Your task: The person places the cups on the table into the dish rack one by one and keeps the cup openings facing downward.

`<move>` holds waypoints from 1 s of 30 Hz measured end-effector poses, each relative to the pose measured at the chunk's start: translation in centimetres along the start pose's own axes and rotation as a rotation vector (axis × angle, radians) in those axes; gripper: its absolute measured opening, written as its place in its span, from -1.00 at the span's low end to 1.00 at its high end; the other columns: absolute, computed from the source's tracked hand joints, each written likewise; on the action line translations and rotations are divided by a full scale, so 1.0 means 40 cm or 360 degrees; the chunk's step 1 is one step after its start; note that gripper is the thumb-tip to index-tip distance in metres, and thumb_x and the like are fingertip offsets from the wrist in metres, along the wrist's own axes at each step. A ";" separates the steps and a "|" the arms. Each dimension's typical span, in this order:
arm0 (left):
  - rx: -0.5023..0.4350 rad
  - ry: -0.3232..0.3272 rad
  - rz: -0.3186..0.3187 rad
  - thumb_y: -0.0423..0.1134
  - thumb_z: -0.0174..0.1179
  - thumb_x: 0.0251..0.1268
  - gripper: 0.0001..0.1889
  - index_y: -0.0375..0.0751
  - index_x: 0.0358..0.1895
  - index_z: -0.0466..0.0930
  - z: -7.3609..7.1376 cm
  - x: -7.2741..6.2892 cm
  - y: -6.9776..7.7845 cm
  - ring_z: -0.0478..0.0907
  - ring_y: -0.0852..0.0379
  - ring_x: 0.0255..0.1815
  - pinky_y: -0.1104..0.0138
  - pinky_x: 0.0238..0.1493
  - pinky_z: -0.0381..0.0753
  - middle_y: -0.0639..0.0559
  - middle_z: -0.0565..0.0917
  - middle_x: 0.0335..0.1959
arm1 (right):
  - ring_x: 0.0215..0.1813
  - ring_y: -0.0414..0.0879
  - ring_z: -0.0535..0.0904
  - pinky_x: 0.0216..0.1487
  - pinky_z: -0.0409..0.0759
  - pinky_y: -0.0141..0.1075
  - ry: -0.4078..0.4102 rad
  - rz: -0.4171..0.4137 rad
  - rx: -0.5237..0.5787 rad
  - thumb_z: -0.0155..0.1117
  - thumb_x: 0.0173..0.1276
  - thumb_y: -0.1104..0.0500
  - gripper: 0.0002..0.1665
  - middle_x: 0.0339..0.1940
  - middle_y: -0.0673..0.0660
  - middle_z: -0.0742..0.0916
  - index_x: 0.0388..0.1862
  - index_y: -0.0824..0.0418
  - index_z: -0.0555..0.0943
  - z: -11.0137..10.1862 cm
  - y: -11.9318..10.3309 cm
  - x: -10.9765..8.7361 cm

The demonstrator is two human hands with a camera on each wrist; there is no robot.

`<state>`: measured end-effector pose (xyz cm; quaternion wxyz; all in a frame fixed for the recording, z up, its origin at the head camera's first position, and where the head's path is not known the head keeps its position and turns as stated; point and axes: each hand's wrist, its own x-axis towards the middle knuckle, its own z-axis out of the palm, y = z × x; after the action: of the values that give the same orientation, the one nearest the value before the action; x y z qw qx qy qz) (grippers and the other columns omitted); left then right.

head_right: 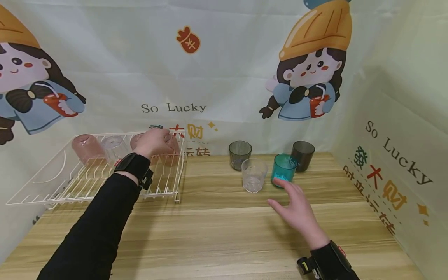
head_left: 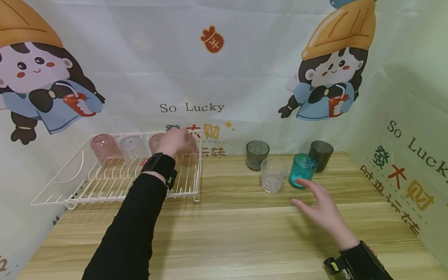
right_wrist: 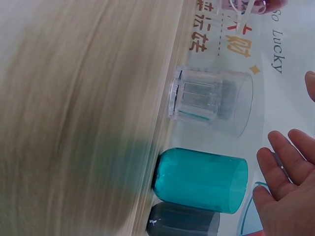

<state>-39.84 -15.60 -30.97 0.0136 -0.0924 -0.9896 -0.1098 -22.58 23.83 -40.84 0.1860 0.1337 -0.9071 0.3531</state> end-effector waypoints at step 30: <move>-0.0024 -0.0050 -0.0005 -0.10 0.07 0.33 -0.25 -0.21 0.50 -0.04 -0.003 0.005 0.000 0.16 -0.35 0.39 -0.16 0.31 0.30 -0.39 0.25 0.37 | 0.29 0.23 0.38 0.29 0.33 0.18 -0.0013 -0.0072 -0.0006 0.39 0.19 0.17 -0.32 0.24 0.30 0.55 0.27 0.29 0.40 0.020 -0.013 0.036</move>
<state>-40.03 -15.57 -30.86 -0.0027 -0.0928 -0.9889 -0.1158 -23.88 22.75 -40.46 0.1903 0.1553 -0.9053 0.3466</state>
